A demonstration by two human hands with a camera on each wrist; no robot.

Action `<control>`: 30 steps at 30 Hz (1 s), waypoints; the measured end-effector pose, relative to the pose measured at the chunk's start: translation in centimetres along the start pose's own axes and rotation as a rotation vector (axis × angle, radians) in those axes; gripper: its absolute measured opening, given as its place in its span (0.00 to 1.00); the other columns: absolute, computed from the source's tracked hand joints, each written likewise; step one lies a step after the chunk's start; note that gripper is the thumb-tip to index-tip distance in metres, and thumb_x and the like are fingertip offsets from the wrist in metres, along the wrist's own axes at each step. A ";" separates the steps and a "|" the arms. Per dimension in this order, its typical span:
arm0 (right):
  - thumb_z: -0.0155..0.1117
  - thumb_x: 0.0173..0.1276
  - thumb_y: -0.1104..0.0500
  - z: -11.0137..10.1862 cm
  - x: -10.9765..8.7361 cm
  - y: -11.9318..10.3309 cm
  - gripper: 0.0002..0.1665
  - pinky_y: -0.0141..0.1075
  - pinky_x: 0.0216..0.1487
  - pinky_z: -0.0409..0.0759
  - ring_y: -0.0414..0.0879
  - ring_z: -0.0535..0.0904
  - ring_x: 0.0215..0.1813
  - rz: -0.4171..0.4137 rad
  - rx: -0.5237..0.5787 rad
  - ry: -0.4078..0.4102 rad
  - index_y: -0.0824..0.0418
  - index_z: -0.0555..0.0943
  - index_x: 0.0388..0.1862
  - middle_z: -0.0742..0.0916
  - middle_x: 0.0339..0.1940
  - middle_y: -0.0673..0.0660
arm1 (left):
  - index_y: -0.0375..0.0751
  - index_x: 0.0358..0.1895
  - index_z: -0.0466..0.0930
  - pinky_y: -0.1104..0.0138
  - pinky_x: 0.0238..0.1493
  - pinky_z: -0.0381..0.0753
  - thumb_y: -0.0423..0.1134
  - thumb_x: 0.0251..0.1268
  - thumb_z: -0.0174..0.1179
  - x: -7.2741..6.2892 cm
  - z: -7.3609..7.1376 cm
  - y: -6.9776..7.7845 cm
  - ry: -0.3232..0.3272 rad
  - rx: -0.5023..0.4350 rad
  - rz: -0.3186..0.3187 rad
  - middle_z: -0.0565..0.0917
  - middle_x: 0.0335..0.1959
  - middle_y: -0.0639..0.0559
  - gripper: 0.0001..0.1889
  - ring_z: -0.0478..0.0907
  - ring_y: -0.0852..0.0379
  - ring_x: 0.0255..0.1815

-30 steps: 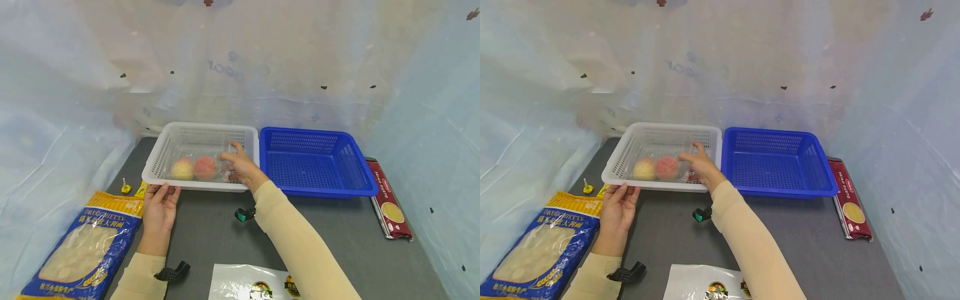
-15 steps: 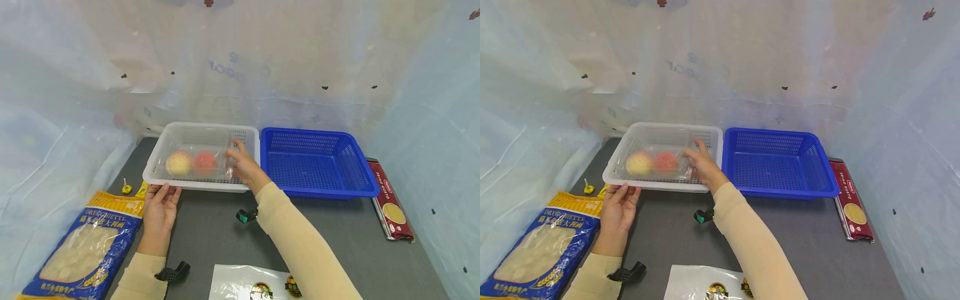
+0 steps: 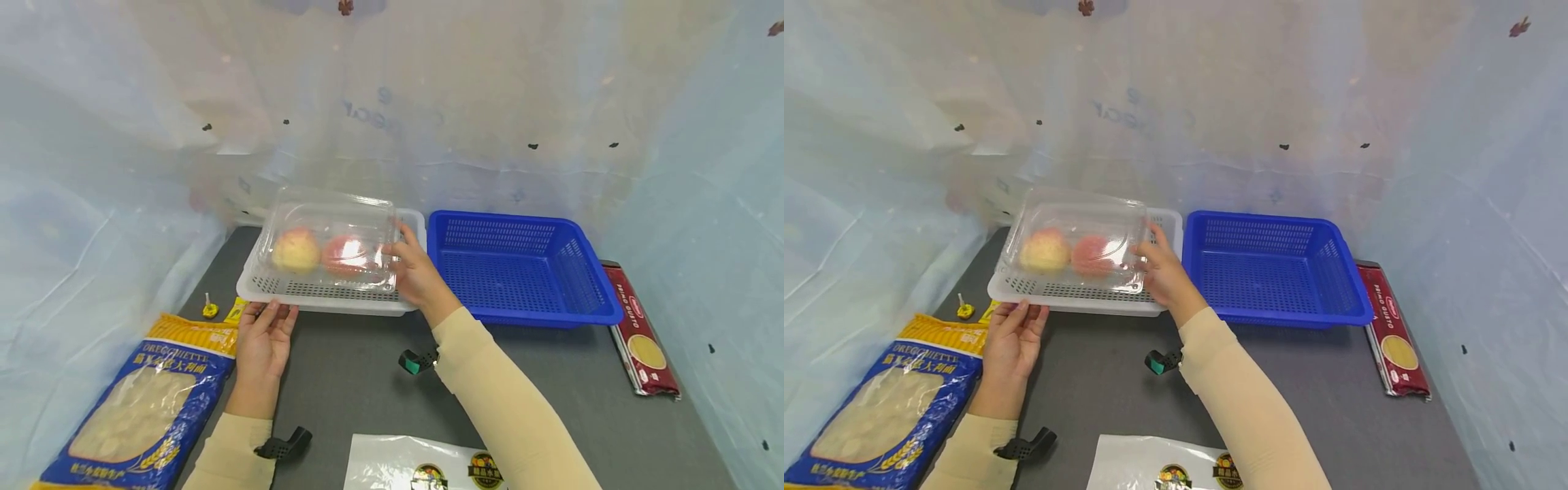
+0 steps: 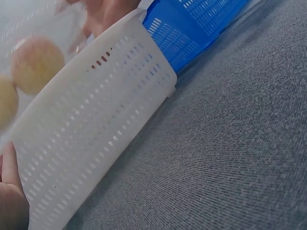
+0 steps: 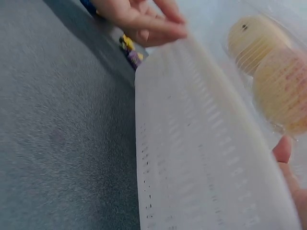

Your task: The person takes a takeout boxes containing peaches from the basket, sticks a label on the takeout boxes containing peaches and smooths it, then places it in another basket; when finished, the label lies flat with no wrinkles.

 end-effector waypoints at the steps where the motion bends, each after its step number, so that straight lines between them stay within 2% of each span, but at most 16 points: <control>1: 0.57 0.71 0.62 -0.1 -0.5 -0.2 0.50 0.42 0.41 0.84 0.59 0.77 0.62 -0.006 0.001 -0.007 0.41 0.57 0.90 0.66 0.79 0.60 | 0.36 0.59 0.75 0.56 0.53 0.88 0.23 0.81 0.59 0.0 0.0 -0.1 -0.001 0.003 -0.001 0.80 0.58 0.40 0.11 0.85 0.48 0.47; 6: 0.56 0.72 0.62 -0.2 -3.2 -1.3 0.48 0.49 0.48 0.88 0.57 0.83 0.53 -0.014 0.013 -0.020 0.41 0.58 0.89 0.74 0.70 0.65 | 0.36 0.56 0.76 0.56 0.54 0.88 0.22 0.81 0.59 0.1 0.0 -0.2 0.002 -0.012 -0.002 0.80 0.55 0.40 0.10 0.86 0.48 0.46; 10: 0.56 0.72 0.62 -0.3 -5.7 -1.9 0.48 0.53 0.54 0.86 0.58 0.83 0.56 0.003 0.002 -0.020 0.41 0.57 0.89 0.71 0.73 0.65 | 0.34 0.55 0.76 0.57 0.48 0.90 0.21 0.81 0.56 0.0 -0.1 -0.2 0.004 -0.046 -0.003 0.82 0.51 0.40 0.09 0.87 0.47 0.43; 14: 0.55 0.73 0.62 -0.2 -8.0 -2.3 0.48 0.49 0.53 0.86 0.54 0.83 0.54 0.018 0.005 -0.040 0.42 0.55 0.90 0.72 0.72 0.64 | 0.34 0.57 0.74 0.58 0.44 0.91 0.21 0.83 0.53 0.1 0.0 0.0 0.015 -0.037 0.004 0.84 0.53 0.40 0.09 0.89 0.49 0.42; 18: 0.52 0.74 0.64 -0.5 -10.3 -2.5 0.48 0.45 0.50 0.87 0.49 0.86 0.48 0.019 0.027 -0.067 0.46 0.52 0.90 0.78 0.64 0.62 | 0.35 0.60 0.72 0.61 0.55 0.87 0.23 0.83 0.55 0.2 0.2 0.0 0.020 -0.012 0.010 0.79 0.65 0.42 0.11 0.86 0.51 0.55; 21: 0.50 0.75 0.65 -1.1 -12.1 -2.6 0.47 0.45 0.51 0.87 0.47 0.87 0.47 0.017 0.016 -0.079 0.50 0.50 0.90 0.80 0.64 0.61 | 0.34 0.64 0.69 0.61 0.62 0.84 0.22 0.81 0.56 0.3 0.4 -0.1 0.020 0.007 0.003 0.72 0.71 0.41 0.16 0.80 0.50 0.63; 26: 0.47 0.74 0.66 -2.5 -14.8 -2.6 0.46 0.49 0.56 0.86 0.48 0.87 0.52 0.020 -0.009 -0.104 0.55 0.48 0.88 0.84 0.63 0.58 | 0.33 0.67 0.71 0.60 0.57 0.87 0.21 0.79 0.59 0.1 0.2 0.0 0.057 -0.004 -0.013 0.75 0.70 0.39 0.19 0.83 0.49 0.54; 30: 0.46 0.75 0.67 -3.8 -16.8 -2.5 0.44 0.51 0.58 0.86 0.50 0.87 0.56 0.016 -0.004 -0.137 0.55 0.49 0.88 0.85 0.62 0.57 | 0.32 0.70 0.70 0.57 0.56 0.87 0.22 0.80 0.58 0.1 0.3 -0.1 0.018 0.002 0.001 0.81 0.63 0.39 0.20 0.86 0.49 0.48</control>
Point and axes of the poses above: each hand's wrist, its own x-axis towards the middle knuckle, its own z-axis out of the palm, y = z × x, the point moved 4 cm from there along x, towards the middle knuckle
